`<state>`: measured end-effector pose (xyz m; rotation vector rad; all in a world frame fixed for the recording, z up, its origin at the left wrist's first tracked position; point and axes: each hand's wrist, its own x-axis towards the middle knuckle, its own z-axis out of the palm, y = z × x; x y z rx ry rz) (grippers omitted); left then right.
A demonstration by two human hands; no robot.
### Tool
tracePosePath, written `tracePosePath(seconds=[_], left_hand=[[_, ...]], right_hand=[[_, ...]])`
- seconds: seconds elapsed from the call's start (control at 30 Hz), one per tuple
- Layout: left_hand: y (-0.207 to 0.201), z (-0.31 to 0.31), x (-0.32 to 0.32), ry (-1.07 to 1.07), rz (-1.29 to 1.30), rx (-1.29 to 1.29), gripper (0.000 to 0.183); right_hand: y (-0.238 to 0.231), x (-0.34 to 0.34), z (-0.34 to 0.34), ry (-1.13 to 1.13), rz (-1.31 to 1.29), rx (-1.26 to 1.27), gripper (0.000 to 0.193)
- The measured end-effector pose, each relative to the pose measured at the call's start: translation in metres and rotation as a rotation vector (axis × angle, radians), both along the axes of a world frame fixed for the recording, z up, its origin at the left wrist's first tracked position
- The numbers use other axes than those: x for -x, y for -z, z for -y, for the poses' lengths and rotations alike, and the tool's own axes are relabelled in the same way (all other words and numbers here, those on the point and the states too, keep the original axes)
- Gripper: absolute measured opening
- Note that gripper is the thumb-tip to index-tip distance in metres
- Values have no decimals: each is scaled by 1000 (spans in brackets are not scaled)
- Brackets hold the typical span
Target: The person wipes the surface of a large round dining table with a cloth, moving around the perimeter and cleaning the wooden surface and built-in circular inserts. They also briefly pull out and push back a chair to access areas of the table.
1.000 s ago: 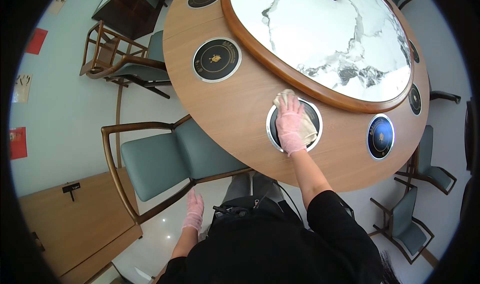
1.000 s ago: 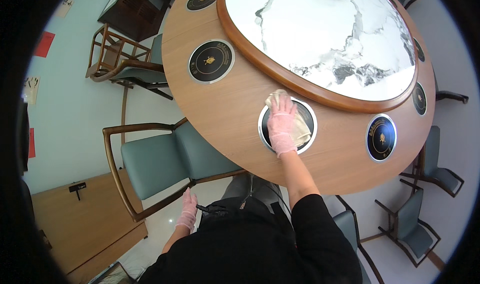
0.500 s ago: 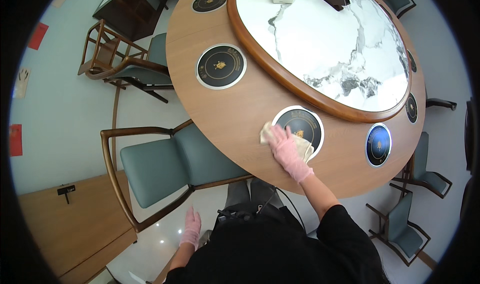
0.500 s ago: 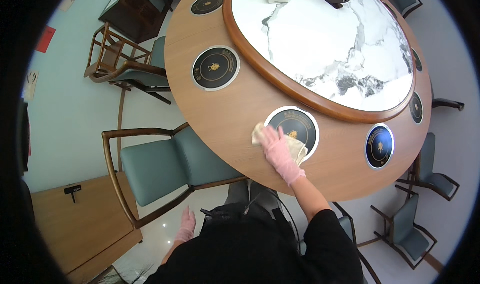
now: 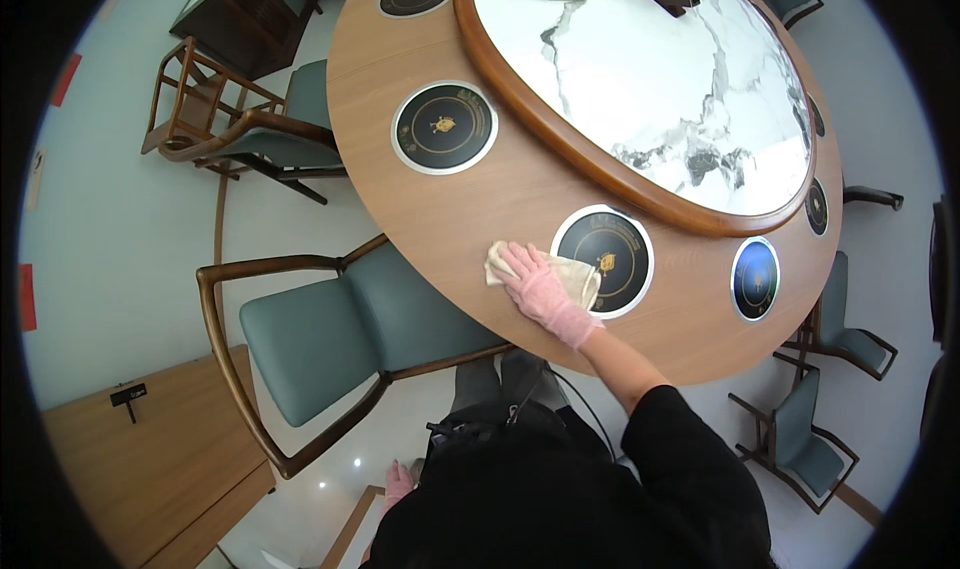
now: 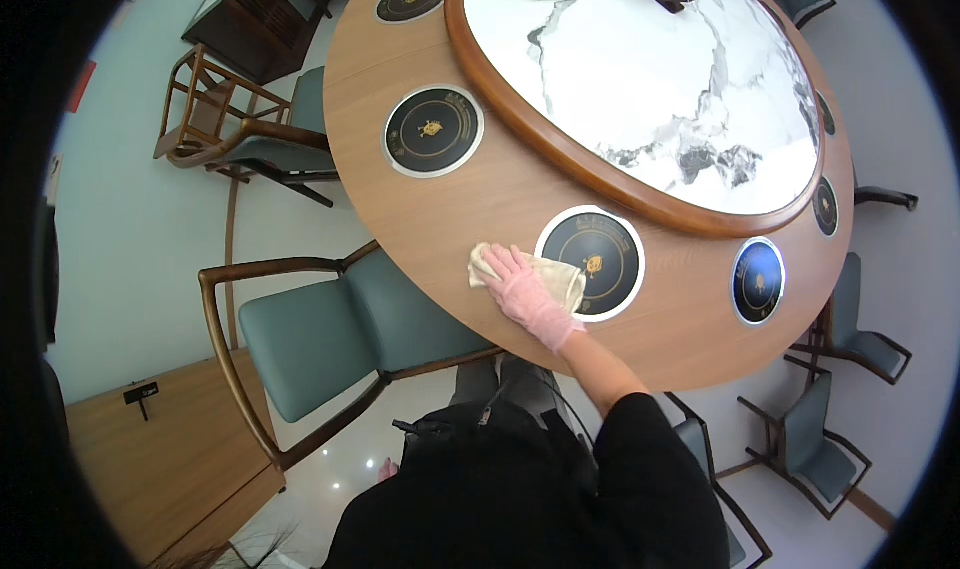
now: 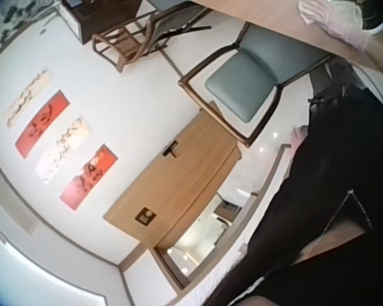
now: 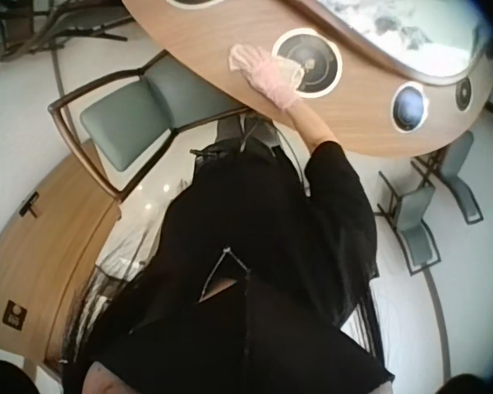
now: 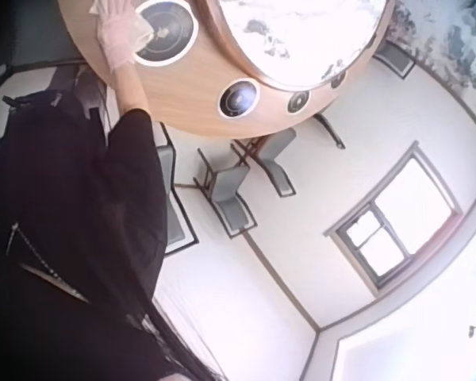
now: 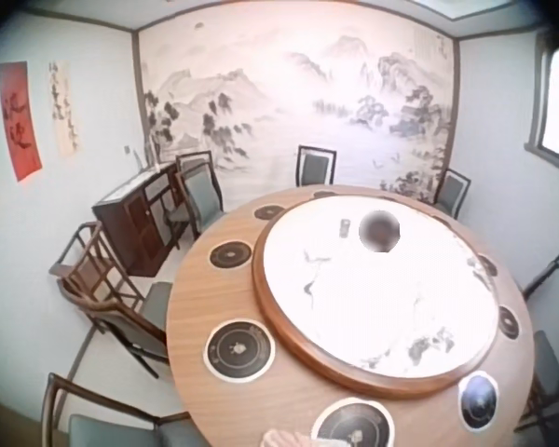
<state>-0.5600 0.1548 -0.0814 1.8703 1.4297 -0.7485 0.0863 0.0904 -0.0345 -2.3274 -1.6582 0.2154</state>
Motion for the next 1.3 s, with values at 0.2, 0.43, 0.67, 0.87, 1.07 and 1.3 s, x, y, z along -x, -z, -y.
tracePosePath(seconds=[0.2, 0.43, 0.67, 0.87, 1.07, 1.3], left_hand=[[-6, -22, -18, -82, 40, -22, 58], [2, -11, -3, -45, 33, -5, 59], [6, -8, 15, -80, 49, -13, 59], [4, 7, 41, -99, 42, 12, 59], [-17, 17, 43, 148, -44, -12, 60], [-21, -1, 35, -1, -28, -1, 59]], right_hand=[[-13, -41, 27, 249, 38, -51, 53], [-7, -9, -42, 381, 91, 22, 49], [-19, 58, 25, -197, -88, 105, 53], [-32, 11, 46, 84, 38, 153, 52], [-5, 23, -59, 224, 108, 54, 52], [-12, 61, -51, -214, -20, 20, 50]])
